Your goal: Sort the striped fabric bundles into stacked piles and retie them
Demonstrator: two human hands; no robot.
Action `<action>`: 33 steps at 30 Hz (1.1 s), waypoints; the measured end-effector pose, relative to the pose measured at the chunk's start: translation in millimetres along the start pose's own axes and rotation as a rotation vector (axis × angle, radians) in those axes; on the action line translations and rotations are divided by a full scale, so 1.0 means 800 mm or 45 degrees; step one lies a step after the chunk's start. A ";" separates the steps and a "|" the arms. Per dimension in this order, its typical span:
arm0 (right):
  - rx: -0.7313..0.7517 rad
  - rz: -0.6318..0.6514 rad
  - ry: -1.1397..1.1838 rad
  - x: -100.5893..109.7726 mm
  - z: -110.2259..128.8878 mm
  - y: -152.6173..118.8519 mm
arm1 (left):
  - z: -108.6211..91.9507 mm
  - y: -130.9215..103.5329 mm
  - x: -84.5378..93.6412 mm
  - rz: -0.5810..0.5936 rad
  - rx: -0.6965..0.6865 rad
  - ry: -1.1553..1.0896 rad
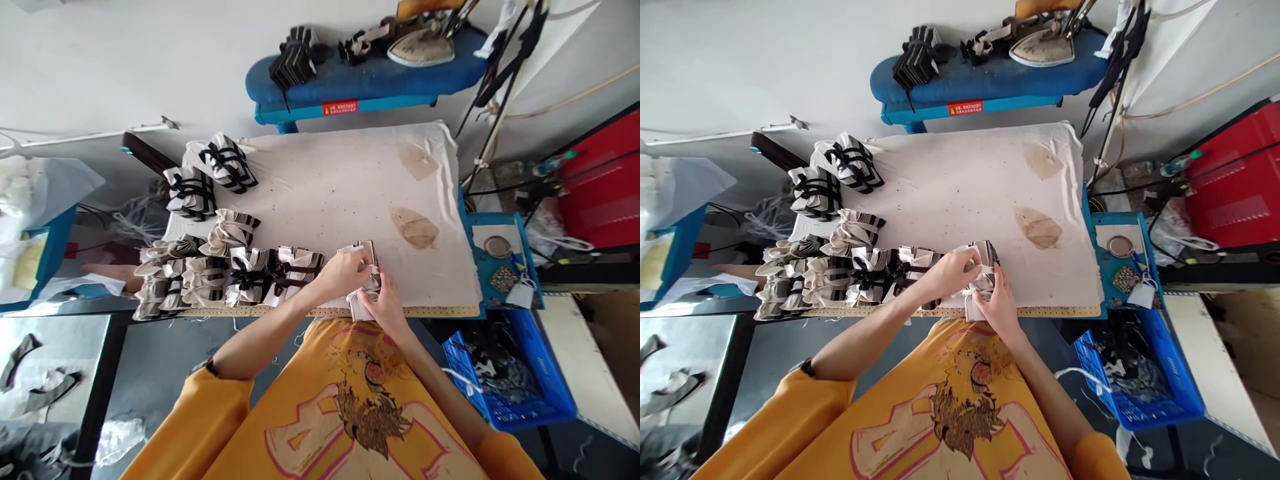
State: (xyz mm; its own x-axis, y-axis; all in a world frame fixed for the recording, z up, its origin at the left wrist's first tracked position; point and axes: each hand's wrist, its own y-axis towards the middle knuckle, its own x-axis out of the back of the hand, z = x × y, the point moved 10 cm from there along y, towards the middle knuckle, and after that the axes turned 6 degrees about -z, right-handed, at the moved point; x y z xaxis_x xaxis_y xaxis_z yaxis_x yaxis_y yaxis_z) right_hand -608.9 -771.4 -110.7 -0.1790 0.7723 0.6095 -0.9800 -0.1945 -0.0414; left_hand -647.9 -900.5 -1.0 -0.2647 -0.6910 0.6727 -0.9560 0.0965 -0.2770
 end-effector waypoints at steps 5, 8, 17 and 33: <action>0.008 -0.031 0.002 -0.001 -0.006 -0.003 | -0.077 0.027 0.065 -0.135 -0.583 -0.622; 0.054 -0.098 0.046 0.016 -0.001 -0.013 | -0.067 0.016 0.094 -0.445 -0.719 -0.532; 0.160 -0.121 0.016 0.038 0.016 -0.039 | 0.016 -0.025 -0.062 -0.015 -0.705 0.581; 0.200 -0.066 -0.139 0.019 0.009 -0.037 | -0.034 -0.025 0.102 -0.259 -0.456 -1.287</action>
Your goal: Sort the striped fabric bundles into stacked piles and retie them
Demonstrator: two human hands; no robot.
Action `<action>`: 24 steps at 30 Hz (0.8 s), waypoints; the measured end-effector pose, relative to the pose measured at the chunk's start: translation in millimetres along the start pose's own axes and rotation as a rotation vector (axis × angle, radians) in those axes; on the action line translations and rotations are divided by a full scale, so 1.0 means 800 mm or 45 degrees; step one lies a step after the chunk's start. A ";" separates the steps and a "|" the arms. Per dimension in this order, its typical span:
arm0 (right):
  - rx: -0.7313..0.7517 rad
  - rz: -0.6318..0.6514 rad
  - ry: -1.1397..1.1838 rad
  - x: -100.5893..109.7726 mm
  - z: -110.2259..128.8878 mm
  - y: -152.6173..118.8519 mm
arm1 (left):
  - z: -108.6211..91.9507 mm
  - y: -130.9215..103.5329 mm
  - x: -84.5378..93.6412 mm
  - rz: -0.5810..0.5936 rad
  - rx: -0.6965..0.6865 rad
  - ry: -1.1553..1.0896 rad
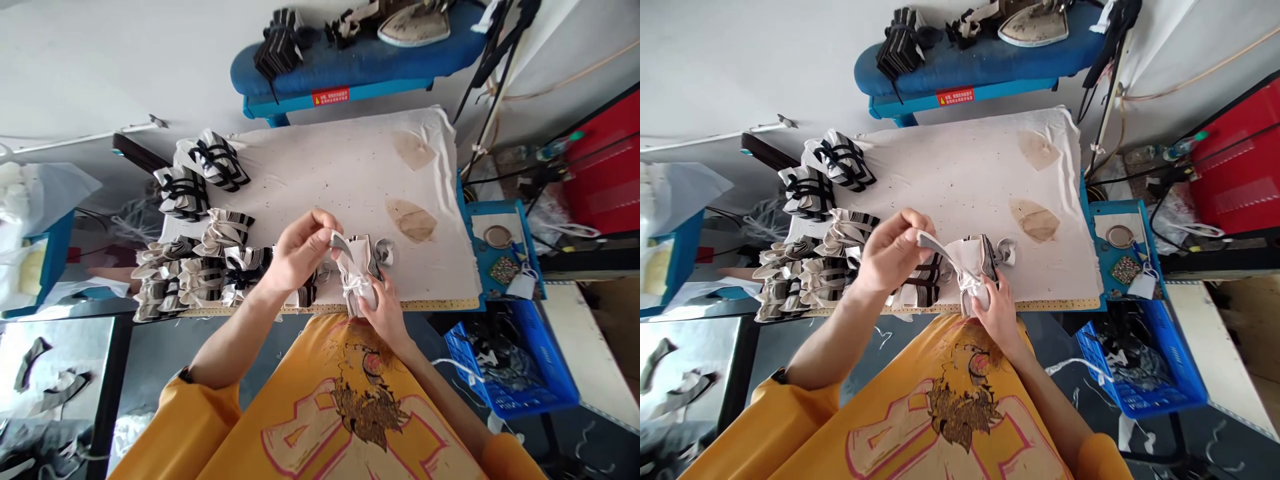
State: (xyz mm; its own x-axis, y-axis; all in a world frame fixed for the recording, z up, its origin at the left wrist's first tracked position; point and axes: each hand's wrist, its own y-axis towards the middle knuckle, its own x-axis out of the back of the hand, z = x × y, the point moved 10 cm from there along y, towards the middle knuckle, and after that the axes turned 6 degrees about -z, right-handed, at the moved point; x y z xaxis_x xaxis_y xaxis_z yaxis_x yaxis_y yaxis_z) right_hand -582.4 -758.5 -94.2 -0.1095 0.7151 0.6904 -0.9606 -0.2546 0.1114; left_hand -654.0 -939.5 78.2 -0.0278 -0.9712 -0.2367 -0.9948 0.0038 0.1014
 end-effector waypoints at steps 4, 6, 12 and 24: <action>-0.068 0.089 0.148 -0.007 0.000 0.006 | -0.002 0.006 0.018 -0.032 0.071 -0.021; -0.114 0.098 0.231 -0.008 -0.002 0.011 | 0.018 -0.004 0.037 -0.120 0.063 0.260; -0.182 -0.065 0.347 0.012 -0.021 0.032 | 0.106 -0.071 -0.008 0.258 -0.071 1.294; -0.197 0.020 0.457 0.025 -0.043 0.045 | 0.149 -0.088 -0.004 0.127 0.199 1.164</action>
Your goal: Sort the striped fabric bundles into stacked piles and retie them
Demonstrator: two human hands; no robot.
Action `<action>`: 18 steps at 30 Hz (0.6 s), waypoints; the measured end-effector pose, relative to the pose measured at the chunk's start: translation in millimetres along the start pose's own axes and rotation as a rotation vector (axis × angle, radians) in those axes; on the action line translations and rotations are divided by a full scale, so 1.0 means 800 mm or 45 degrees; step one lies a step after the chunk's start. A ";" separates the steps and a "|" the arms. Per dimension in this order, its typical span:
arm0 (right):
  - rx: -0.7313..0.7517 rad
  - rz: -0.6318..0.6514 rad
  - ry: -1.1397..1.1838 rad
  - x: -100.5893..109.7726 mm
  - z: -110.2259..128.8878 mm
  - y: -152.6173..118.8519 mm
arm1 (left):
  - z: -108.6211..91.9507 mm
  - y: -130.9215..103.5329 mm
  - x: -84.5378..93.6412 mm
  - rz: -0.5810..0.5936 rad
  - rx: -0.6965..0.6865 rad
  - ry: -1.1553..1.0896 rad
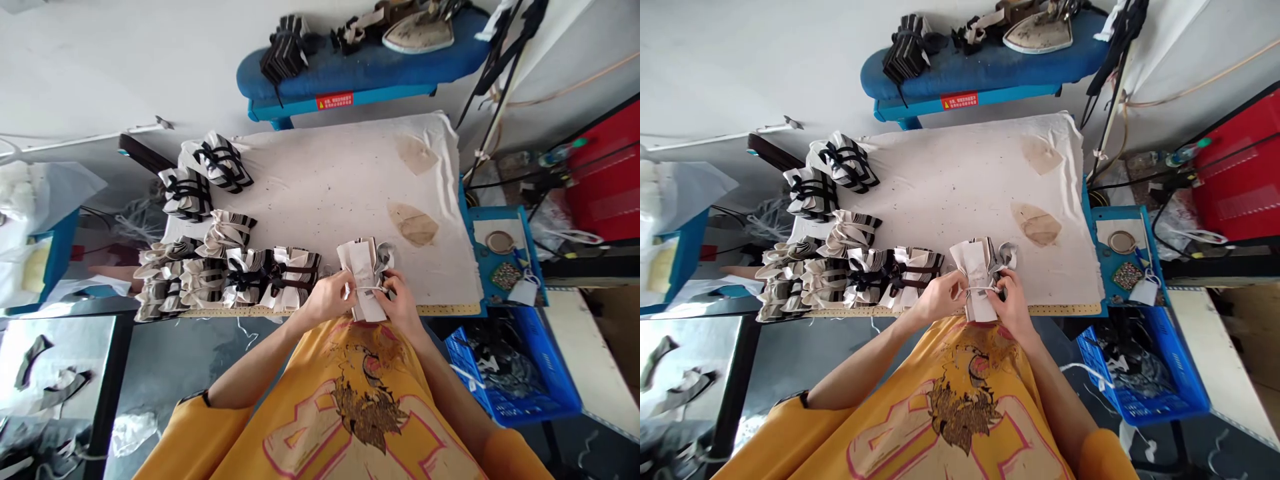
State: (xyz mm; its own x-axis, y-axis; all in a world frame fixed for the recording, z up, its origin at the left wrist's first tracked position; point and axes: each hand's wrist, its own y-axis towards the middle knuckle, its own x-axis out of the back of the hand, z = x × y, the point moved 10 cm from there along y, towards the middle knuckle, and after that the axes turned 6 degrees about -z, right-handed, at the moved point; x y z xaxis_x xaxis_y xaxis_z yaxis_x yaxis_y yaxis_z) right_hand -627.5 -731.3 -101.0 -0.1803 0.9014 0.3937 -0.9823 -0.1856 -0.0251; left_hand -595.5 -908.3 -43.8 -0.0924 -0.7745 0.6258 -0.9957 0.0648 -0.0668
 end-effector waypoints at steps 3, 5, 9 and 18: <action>-0.045 0.062 0.040 0.005 -0.008 0.003 | 0.029 -0.020 0.019 -0.036 0.200 -0.370; -0.064 0.081 0.053 0.008 -0.012 0.004 | 0.038 -0.029 0.028 -0.068 0.213 -0.373; -0.060 0.097 0.059 0.008 -0.012 0.005 | 0.018 -0.028 0.004 0.019 -0.031 0.059; -0.211 0.263 0.299 0.005 -0.030 0.001 | -0.003 -0.013 -0.015 0.043 -0.092 0.019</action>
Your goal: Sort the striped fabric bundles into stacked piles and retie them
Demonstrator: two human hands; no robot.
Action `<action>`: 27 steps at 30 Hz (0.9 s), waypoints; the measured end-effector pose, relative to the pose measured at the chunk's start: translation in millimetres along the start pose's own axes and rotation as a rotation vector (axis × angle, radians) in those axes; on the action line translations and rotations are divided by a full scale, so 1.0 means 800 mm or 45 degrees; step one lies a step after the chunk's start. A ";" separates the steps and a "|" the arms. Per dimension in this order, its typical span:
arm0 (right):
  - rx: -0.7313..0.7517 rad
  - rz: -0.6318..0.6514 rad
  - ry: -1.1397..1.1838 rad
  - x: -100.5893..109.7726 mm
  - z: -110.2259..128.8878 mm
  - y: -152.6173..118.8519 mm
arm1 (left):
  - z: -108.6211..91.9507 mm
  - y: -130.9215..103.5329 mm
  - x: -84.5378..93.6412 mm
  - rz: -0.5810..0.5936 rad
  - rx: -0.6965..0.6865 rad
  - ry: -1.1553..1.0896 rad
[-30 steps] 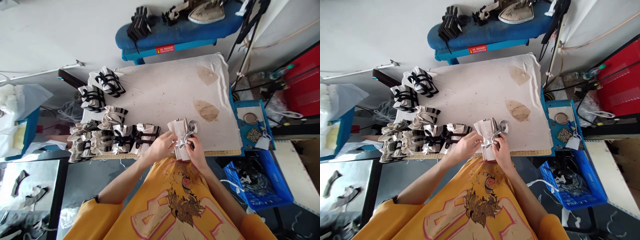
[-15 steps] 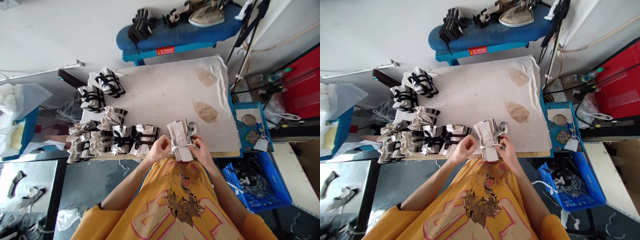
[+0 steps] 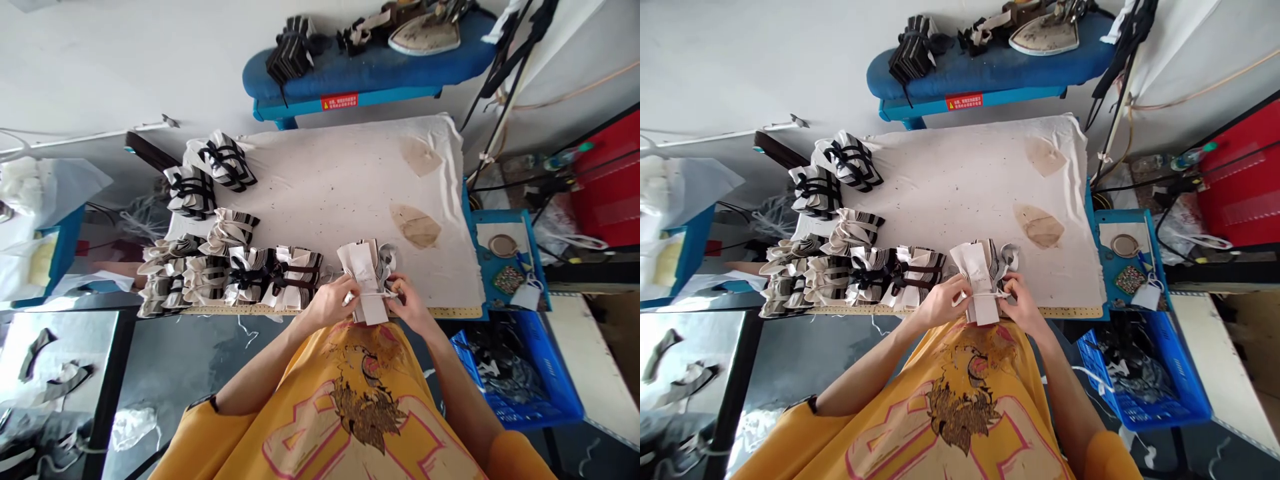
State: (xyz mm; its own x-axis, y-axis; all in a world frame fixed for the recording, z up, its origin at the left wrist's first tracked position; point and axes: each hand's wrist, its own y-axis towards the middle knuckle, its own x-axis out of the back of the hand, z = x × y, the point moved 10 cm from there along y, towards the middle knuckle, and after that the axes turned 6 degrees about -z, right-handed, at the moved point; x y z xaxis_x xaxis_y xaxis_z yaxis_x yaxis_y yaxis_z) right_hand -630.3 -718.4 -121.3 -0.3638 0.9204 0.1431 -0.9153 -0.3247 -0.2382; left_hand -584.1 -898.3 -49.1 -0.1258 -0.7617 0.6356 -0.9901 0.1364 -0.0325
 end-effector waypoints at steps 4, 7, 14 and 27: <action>-0.055 -0.155 0.170 0.018 -0.015 -0.001 | 0.041 -0.026 0.021 -0.052 0.268 -0.458; -0.117 -0.351 0.278 0.034 -0.037 0.002 | 0.092 -0.053 0.037 -0.246 0.512 -0.738; -0.197 -0.915 0.176 0.110 -0.077 -0.014 | 0.170 -0.127 0.114 -0.807 0.932 -0.312; 0.003 -0.223 -0.197 -0.013 0.020 0.022 | -0.001 0.093 0.064 -0.201 -0.145 0.459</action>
State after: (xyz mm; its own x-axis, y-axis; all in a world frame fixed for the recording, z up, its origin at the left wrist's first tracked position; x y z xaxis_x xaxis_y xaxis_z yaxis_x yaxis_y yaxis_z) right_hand -645.2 -737.5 -111.5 -0.2217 0.9184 0.3277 -0.9671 -0.1640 -0.1947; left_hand -664.4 -926.8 -18.1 0.0771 -0.5106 0.8564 -0.9797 0.1204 0.1600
